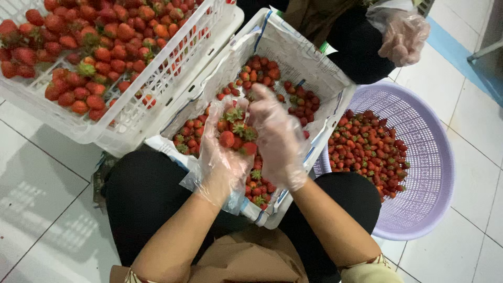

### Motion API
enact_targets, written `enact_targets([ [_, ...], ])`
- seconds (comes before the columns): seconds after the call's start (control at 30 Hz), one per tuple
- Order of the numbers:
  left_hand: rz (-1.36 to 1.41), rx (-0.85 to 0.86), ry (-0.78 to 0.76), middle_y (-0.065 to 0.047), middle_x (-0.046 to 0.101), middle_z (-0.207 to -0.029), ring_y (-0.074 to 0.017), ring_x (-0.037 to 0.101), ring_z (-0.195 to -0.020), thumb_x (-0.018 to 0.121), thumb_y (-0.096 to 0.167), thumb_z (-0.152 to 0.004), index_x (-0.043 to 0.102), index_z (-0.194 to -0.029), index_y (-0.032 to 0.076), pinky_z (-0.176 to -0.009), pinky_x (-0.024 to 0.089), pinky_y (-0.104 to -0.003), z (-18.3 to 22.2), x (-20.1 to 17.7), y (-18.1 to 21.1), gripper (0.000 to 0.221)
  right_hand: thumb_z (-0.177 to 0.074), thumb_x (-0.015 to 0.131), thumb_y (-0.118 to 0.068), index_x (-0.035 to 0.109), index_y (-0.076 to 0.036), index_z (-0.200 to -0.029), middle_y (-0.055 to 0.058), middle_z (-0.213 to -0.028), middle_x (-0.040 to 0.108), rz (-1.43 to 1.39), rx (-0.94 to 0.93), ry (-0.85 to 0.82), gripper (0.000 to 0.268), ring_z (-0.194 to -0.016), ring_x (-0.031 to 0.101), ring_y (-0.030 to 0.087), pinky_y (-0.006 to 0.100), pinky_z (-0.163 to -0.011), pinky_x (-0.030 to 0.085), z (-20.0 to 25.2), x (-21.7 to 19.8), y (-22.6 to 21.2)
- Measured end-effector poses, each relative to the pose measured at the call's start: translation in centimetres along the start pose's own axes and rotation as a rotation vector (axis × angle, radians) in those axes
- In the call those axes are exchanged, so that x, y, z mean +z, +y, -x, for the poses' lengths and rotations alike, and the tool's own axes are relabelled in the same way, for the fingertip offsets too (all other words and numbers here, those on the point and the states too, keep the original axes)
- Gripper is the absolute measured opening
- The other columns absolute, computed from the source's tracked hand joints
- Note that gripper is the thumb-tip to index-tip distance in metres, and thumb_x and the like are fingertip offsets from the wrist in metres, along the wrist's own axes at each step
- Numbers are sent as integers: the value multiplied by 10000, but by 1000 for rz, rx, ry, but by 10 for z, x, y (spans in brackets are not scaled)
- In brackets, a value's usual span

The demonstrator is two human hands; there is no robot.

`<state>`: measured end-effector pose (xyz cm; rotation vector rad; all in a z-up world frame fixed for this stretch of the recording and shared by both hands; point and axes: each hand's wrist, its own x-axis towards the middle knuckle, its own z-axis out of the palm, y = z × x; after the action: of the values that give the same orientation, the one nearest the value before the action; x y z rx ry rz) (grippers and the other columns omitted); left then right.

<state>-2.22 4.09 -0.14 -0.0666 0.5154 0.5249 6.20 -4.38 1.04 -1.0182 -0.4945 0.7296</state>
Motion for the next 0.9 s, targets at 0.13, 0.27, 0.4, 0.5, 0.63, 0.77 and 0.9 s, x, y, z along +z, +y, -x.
enact_targets([
  [0.13,210,20,-75,-155,723,-1152,-349,667,-1076,654,313,-965,671,-1148,84,-1035,535,-532,-3,2,1,294,-906,624,-60,730,-30,-1053,140,-1403,590,-228,-116,38,183,-1290,567,220,379,-1158,474,-11,-17,-9],
  [0.27,302,-6,-179,-182,711,-1159,-375,666,-1102,650,328,-989,663,-1149,72,-1048,539,-523,-9,-4,8,302,-900,711,12,714,-65,-1156,121,-1226,656,55,46,74,268,-1084,641,193,331,-971,546,-13,-31,-9],
  [0.4,200,24,-251,-143,720,-1205,-347,673,-1122,598,317,-1014,676,-1197,94,-1017,537,-496,-16,-14,11,299,-912,783,-50,694,-105,-1045,61,-1136,731,619,-142,-257,170,-963,729,169,295,-788,648,-8,-35,-9],
  [0.5,85,80,-201,-119,726,-1188,-335,695,-1091,580,323,-996,678,-1177,104,-992,553,-514,-22,-21,8,301,-848,830,-75,695,-100,-1066,68,-1127,705,948,-373,-423,258,-988,722,178,292,-801,621,-7,-28,-9],
  [0.63,144,48,-391,-129,726,-1189,-349,704,-1090,625,283,-994,671,-1174,88,-988,553,-477,-25,-25,7,269,-850,816,-79,666,-57,-1014,88,-1081,688,731,-297,-338,224,-1227,624,216,322,-936,556,-7,-16,-8],
  [0.77,180,37,-170,-149,722,-1180,-355,674,-1101,640,255,-956,670,-1181,84,-1013,547,-509,-23,-20,11,285,-882,804,-101,703,-4,-1114,160,-1095,727,188,186,-77,271,-882,699,198,312,-769,591,-9,-22,-24],
  [0.9,272,-4,-63,-180,704,-1181,-394,653,-1107,640,232,-935,652,-1214,66,-1019,543,-557,-16,-10,10,325,-888,756,-132,646,11,-1233,189,-1115,710,-63,311,118,389,-856,718,222,316,-743,621,-14,-37,-43],
])
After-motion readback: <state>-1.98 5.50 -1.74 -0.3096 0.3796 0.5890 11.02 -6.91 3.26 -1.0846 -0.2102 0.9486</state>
